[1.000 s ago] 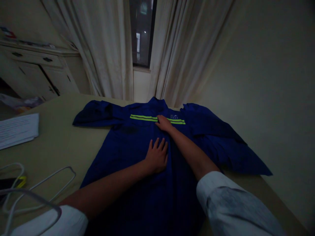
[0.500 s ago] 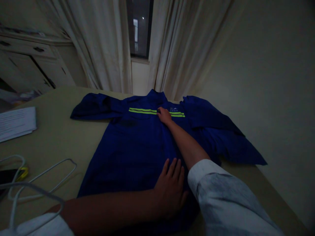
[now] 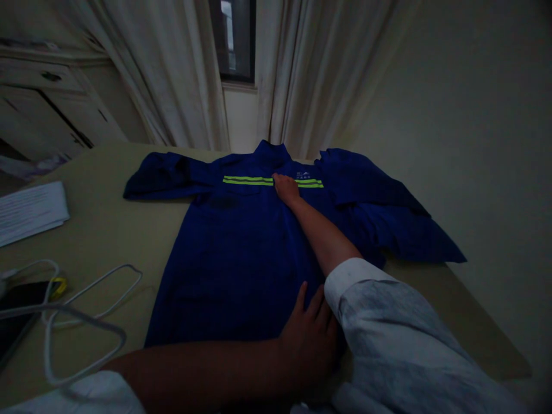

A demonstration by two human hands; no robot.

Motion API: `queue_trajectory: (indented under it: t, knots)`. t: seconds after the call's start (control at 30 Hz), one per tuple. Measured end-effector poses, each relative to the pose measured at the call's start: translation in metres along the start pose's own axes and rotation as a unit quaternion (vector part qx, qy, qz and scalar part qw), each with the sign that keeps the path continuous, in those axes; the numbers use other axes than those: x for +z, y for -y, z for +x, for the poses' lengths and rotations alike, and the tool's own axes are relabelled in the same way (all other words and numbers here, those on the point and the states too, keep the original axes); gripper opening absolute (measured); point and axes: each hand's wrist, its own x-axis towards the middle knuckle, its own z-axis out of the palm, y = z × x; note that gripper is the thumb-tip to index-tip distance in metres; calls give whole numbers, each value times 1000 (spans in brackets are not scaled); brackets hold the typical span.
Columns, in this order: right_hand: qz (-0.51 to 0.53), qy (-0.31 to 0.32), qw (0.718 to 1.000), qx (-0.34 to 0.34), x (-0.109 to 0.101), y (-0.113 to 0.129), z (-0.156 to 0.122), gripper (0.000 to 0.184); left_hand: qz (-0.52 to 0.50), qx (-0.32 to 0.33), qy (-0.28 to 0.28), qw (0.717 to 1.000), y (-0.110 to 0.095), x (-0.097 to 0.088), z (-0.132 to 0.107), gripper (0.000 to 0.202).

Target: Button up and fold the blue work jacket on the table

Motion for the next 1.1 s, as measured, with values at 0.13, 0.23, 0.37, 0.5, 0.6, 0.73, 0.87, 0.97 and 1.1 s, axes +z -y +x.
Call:
queue_trajectory:
  t: [0.13,0.23,0.37,0.5,0.6,0.73,0.87,0.97,1.1]
  knots:
    - [0,4,1000,5,-5,4,1,42,-26,57,47,997,15,-18,11,48]
    - [34,-18,998,46,-3,3,4,39,-40,50,126,990,57,-52,35,23]
    - [99,-39,991,80,5,-5,8,29,26,-134,34,990,156,-95,79,23]
    - [109,-43,989,90,11,-12,8,20,82,-270,-68,957,266,-107,117,33]
    - [102,-50,991,66,14,-14,9,18,106,-291,-91,946,322,-101,138,46]
    - [80,-45,995,42,17,-16,10,20,82,-243,-72,964,359,-83,152,62]
    - [59,-49,997,0,15,-17,8,21,70,-247,-52,965,374,-68,155,59]
    - [53,-43,996,-49,5,-17,-8,18,49,-253,-38,966,378,-67,156,55]
    - [88,-7,988,-128,-25,-14,-65,9,47,-249,-31,967,375,-70,158,54]
